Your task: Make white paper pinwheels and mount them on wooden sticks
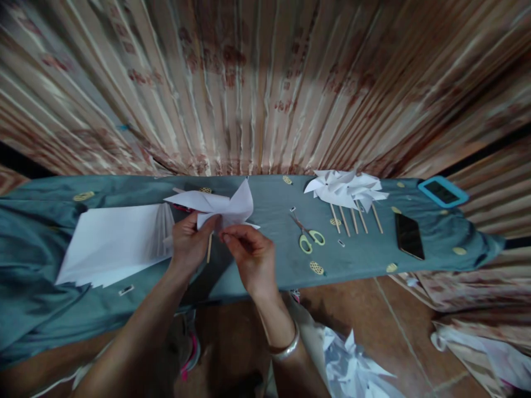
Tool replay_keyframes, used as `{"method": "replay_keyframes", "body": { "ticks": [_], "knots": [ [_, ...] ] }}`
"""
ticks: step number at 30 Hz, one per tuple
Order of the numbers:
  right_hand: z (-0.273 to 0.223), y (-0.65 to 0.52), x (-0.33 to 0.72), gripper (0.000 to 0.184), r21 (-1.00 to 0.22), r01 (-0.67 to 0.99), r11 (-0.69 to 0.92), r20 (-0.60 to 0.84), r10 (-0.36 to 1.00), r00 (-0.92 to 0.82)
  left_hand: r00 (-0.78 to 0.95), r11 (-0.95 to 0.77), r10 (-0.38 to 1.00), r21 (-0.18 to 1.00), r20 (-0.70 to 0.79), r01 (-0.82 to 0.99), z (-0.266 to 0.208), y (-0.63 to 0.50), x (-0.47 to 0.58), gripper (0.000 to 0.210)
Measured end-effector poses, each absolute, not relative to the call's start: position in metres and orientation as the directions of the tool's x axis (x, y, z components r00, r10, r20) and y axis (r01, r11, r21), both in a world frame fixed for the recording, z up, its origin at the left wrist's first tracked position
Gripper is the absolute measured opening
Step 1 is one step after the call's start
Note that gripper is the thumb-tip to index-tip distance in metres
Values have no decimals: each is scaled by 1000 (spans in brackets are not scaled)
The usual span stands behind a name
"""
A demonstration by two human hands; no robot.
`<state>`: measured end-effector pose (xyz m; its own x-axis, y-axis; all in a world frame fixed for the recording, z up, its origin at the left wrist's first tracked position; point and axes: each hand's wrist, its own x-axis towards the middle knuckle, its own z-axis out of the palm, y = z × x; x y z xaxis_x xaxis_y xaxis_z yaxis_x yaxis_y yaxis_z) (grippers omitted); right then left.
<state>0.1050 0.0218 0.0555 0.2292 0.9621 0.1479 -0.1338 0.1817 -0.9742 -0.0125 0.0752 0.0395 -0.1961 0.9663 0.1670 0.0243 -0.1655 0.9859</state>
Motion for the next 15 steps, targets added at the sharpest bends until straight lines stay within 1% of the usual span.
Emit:
{"method": "replay_keyframes", "body": {
  "ticks": [3,5,7,9,11,13,15],
  "knots": [
    [53,18,118,8,-966,120,230,255,928,273,-149,-202,963,969,223,144,38,75,-5,11],
    [52,17,126,7,-920,306,246,340,888,310,-114,-227,961,953,253,203,41,73,2,10],
    [49,18,132,7,-871,426,244,401,854,332,-92,-244,958,941,271,235,45,71,9,9],
    [46,19,139,8,-847,479,230,424,837,346,-67,-221,967,944,244,246,47,70,17,9],
    [42,22,146,8,-846,492,205,412,838,359,-45,-174,981,957,189,230,47,69,25,10],
    [38,24,153,8,-872,454,183,375,846,379,-32,-129,990,975,137,181,42,69,30,12],
    [34,27,159,6,-911,373,176,331,851,408,-20,-99,995,987,102,128,36,69,35,14]
  ]
}}
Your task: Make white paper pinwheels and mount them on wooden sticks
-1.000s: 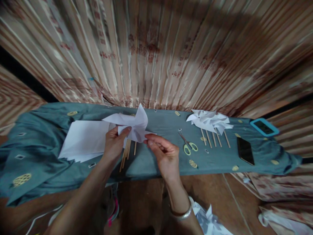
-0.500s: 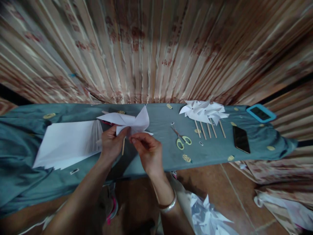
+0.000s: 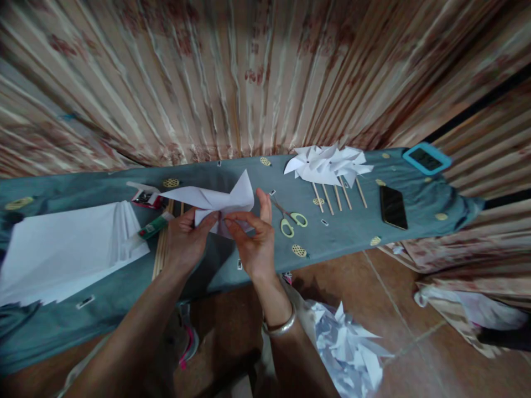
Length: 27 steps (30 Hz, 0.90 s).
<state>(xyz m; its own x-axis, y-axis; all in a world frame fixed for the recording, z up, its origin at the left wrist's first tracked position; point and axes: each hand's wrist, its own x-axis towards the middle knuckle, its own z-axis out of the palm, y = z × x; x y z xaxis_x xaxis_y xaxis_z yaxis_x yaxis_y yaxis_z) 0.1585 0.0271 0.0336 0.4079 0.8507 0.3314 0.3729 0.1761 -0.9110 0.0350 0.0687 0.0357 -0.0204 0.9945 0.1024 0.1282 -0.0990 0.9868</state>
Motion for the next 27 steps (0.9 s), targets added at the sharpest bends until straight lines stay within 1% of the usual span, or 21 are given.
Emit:
{"method": "replay_keyframes", "body": {
  "ticks": [3,6,10,16,19,27],
  "knots": [
    [28,31,163,6,-951,256,172,272,857,437,-3,-80,997,994,80,71,29,68,41,14],
    [26,33,165,6,-960,224,168,253,865,433,0,-82,997,996,82,43,27,66,45,14],
    [27,33,165,6,-963,202,179,248,883,399,13,-85,996,995,85,56,29,64,48,15],
    [28,34,165,4,-978,52,201,206,903,376,25,-95,995,990,93,101,25,63,46,16],
    [25,35,166,4,-981,49,187,192,907,375,33,-99,995,991,96,95,24,63,45,16],
    [22,36,171,6,-981,37,188,189,918,348,19,-43,999,999,42,32,27,63,47,15]
  ]
}}
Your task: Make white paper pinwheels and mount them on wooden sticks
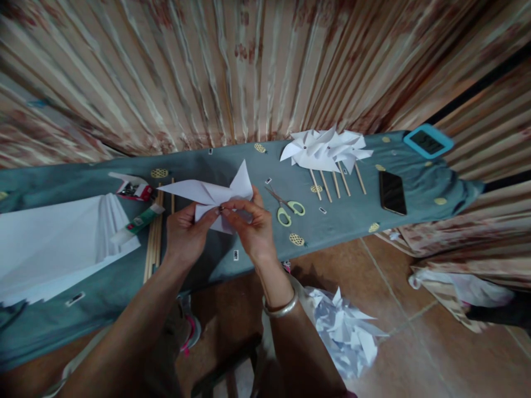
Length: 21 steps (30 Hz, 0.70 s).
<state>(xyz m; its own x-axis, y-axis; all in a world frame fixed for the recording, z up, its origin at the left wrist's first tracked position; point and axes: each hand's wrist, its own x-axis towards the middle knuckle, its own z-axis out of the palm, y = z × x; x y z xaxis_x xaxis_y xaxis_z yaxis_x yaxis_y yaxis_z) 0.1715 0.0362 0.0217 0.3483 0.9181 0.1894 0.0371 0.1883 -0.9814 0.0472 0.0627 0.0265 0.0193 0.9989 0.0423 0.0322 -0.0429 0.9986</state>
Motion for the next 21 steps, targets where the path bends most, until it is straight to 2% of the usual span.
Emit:
{"method": "replay_keyframes", "body": {
  "ticks": [16,21],
  "knots": [
    [24,34,178,3,-981,58,185,194,933,305,31,-61,998,997,60,49,21,63,48,16],
    [24,35,177,2,-983,18,181,178,931,319,46,-82,996,990,77,118,20,63,47,19]
  ]
}}
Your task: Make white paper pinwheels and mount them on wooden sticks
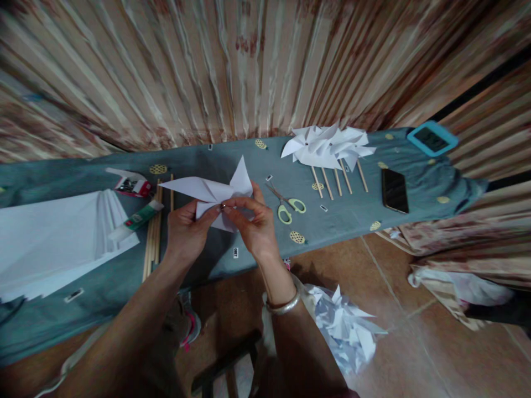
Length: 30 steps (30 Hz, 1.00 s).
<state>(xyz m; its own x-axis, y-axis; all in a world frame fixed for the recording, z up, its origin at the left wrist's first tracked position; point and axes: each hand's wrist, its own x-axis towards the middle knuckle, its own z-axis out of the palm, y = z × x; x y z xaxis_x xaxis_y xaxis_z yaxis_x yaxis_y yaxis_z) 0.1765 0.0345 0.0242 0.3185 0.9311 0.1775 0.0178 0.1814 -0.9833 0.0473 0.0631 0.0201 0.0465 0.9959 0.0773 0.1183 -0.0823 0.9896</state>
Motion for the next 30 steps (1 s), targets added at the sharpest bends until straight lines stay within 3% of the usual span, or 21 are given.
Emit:
{"method": "replay_keyframes", "body": {
  "ticks": [9,22,30],
  "knots": [
    [24,34,176,6,-983,-24,179,162,931,328,53,-85,996,984,77,158,21,63,47,20],
    [21,34,176,2,-978,124,166,199,923,328,41,-108,994,964,101,242,30,60,47,20],
    [21,33,176,5,-975,156,157,201,924,326,80,-89,994,980,75,180,24,62,45,23]
  ]
}}
